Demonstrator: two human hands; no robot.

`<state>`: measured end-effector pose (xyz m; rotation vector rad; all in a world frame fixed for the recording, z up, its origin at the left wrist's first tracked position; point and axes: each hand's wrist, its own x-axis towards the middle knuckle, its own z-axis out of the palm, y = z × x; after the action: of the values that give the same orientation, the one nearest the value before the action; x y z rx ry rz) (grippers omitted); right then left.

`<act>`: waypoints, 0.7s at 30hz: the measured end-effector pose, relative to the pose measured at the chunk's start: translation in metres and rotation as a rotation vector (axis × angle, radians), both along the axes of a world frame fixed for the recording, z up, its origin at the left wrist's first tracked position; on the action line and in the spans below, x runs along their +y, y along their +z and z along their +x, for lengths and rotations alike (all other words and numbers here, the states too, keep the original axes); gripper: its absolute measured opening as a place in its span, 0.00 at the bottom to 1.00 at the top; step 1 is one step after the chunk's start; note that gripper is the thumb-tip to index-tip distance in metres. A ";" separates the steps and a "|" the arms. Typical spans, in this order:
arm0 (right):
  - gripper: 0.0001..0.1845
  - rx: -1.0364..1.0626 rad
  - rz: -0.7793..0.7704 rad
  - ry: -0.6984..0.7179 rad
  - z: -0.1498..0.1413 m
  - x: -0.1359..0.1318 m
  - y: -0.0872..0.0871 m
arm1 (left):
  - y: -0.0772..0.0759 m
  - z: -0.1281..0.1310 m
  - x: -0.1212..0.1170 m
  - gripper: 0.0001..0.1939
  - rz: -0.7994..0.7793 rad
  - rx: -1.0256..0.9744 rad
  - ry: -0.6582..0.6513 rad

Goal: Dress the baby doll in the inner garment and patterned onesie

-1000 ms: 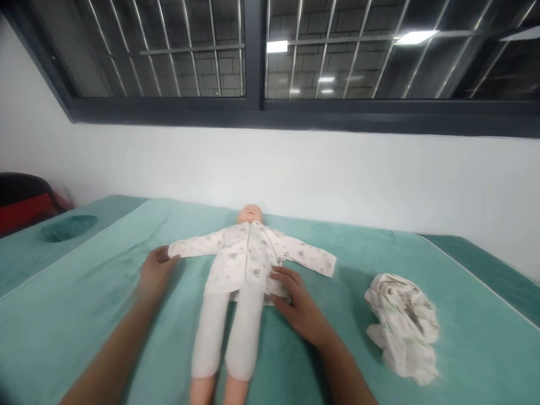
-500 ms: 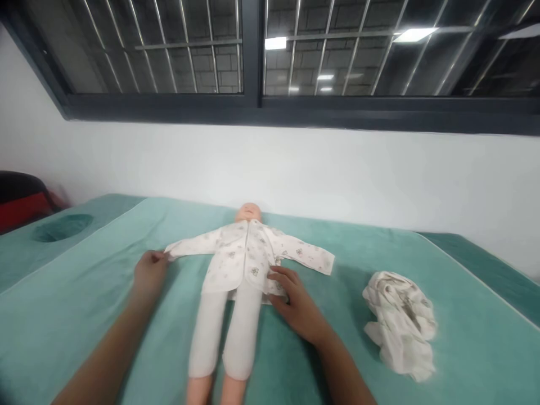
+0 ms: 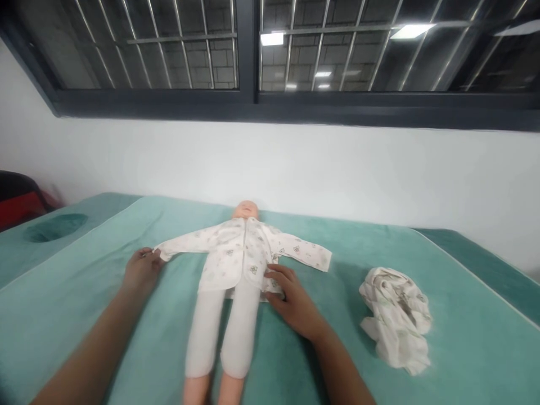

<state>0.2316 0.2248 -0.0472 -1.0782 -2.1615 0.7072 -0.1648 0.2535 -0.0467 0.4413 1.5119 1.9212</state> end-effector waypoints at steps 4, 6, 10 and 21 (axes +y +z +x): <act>0.18 0.006 -0.003 0.003 0.000 0.000 0.000 | -0.001 0.001 0.003 0.11 -0.033 0.054 0.002; 0.19 0.006 0.000 0.004 -0.001 0.000 0.001 | -0.003 0.003 0.004 0.11 -0.055 0.127 0.013; 0.21 -0.001 -0.004 -0.009 0.000 0.000 0.002 | -0.007 0.007 0.004 0.13 -0.122 0.346 0.082; 0.12 0.050 0.101 0.005 -0.002 -0.004 0.009 | -0.010 0.009 -0.004 0.15 -0.202 0.602 0.140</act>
<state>0.2300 0.2205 -0.0386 -0.9925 -2.1348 0.6136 -0.1559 0.2497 -0.0564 0.8981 2.1423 1.7979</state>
